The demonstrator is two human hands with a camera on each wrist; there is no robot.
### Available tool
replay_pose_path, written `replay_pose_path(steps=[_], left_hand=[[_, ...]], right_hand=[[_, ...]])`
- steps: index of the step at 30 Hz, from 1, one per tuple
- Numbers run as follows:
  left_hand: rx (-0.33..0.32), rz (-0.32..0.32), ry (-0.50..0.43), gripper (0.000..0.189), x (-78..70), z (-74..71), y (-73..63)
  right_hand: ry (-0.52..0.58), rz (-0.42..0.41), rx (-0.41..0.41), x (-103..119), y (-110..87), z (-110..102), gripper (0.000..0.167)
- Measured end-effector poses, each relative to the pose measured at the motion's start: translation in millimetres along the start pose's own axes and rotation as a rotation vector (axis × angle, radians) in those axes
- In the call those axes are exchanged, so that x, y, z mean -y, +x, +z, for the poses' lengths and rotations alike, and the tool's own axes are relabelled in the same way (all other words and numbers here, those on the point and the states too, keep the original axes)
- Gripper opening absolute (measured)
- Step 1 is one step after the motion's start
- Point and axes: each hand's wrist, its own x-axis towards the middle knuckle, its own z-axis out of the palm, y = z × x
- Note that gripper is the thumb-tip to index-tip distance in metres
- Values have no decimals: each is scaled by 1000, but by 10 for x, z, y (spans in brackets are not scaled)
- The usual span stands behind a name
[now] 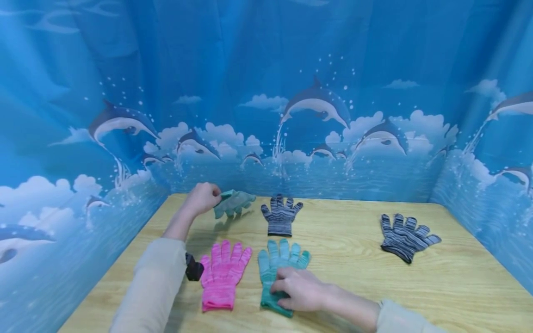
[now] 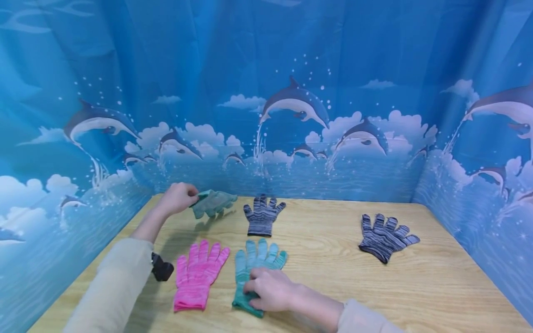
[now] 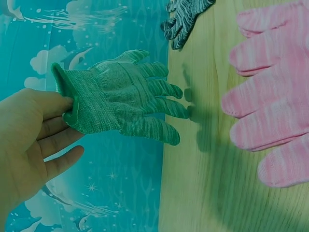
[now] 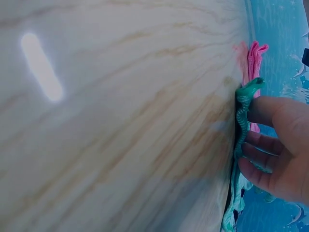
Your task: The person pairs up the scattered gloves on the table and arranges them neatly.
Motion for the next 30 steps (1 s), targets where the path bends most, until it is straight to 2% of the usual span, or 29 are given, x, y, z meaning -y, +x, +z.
replay_pose_path(steps=[13,19,23,30], left_hand=[[-23,7,51,23,-135,-45,-34],[-102,84,63,19,-280,-50,-80],[-138,121,63,15,-398,-38,-106],[-157,170,78,15,-547,19,-183]], right_hand=[[-62,-53,-6,-40,-31,15,34],[-10,-52,36,-91,-58,-16,33],[-23,-72,40,-113,-76,-33,33],[-17,-117,-90,-100,-138,-42,21]])
